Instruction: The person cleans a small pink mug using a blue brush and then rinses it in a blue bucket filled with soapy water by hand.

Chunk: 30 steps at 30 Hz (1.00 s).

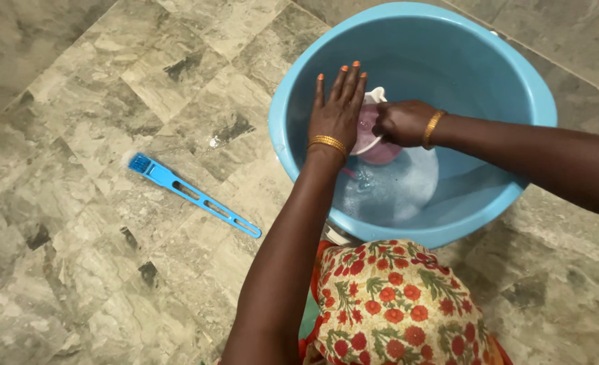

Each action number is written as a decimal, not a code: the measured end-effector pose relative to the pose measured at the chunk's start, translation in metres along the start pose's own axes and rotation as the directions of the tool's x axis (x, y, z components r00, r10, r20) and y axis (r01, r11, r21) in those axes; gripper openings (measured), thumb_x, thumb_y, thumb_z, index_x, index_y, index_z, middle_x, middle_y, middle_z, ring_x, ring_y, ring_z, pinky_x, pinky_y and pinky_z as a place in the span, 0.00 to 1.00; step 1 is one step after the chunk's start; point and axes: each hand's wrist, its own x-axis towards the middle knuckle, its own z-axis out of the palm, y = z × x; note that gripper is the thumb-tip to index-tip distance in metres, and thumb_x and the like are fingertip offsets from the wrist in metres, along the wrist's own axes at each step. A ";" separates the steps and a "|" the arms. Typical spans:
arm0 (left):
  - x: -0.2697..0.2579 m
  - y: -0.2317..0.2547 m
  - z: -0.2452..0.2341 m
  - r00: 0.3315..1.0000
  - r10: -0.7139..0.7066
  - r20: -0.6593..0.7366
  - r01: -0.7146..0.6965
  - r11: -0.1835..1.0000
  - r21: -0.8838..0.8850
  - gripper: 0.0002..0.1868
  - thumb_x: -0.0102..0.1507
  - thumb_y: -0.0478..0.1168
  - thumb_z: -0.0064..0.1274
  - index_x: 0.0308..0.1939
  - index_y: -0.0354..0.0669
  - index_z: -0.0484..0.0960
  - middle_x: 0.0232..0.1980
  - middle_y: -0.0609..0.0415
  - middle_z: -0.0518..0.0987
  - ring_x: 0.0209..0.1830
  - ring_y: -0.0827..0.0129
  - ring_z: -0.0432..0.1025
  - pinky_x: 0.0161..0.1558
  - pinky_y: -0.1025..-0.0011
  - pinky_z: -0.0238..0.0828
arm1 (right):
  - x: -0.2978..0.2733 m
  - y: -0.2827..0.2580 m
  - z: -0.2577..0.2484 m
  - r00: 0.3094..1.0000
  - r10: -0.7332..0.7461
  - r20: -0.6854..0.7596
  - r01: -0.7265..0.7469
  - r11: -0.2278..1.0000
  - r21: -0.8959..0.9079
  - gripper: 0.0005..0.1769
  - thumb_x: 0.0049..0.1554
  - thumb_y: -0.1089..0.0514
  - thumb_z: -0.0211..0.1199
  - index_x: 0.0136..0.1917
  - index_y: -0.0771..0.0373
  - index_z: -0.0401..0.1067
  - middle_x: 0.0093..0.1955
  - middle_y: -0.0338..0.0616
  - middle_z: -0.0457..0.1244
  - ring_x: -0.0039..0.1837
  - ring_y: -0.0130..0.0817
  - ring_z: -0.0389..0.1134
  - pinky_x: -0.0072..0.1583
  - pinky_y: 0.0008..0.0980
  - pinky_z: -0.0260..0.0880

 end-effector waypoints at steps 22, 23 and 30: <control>-0.012 -0.016 -0.034 0.958 -0.271 -0.088 0.244 0.940 -0.238 0.36 0.74 0.58 0.29 0.82 0.50 0.48 0.86 0.55 0.41 0.85 0.67 0.35 0.80 0.46 0.17 | -0.050 -0.006 -0.053 0.815 0.153 -0.558 -0.130 0.988 0.082 0.06 0.52 0.56 0.73 0.43 0.56 0.78 0.44 0.40 0.69 0.55 0.39 0.69 0.47 0.42 0.73; -0.013 -0.016 -0.036 0.959 -0.265 -0.101 0.237 0.944 -0.231 0.35 0.74 0.59 0.29 0.82 0.49 0.48 0.86 0.55 0.42 0.86 0.67 0.35 0.80 0.45 0.16 | -0.052 -0.006 -0.054 0.801 0.168 -0.575 -0.144 0.986 0.088 0.07 0.52 0.55 0.74 0.44 0.56 0.78 0.45 0.40 0.69 0.55 0.39 0.69 0.47 0.42 0.72; -0.017 -0.013 -0.042 0.967 -0.231 -0.111 0.201 0.952 -0.233 0.36 0.73 0.61 0.32 0.82 0.51 0.50 0.86 0.56 0.44 0.86 0.67 0.36 0.79 0.44 0.16 | -0.061 -0.004 -0.068 0.706 0.137 -0.695 -0.166 0.986 0.026 0.06 0.54 0.55 0.75 0.44 0.53 0.79 0.45 0.33 0.70 0.57 0.37 0.69 0.49 0.39 0.72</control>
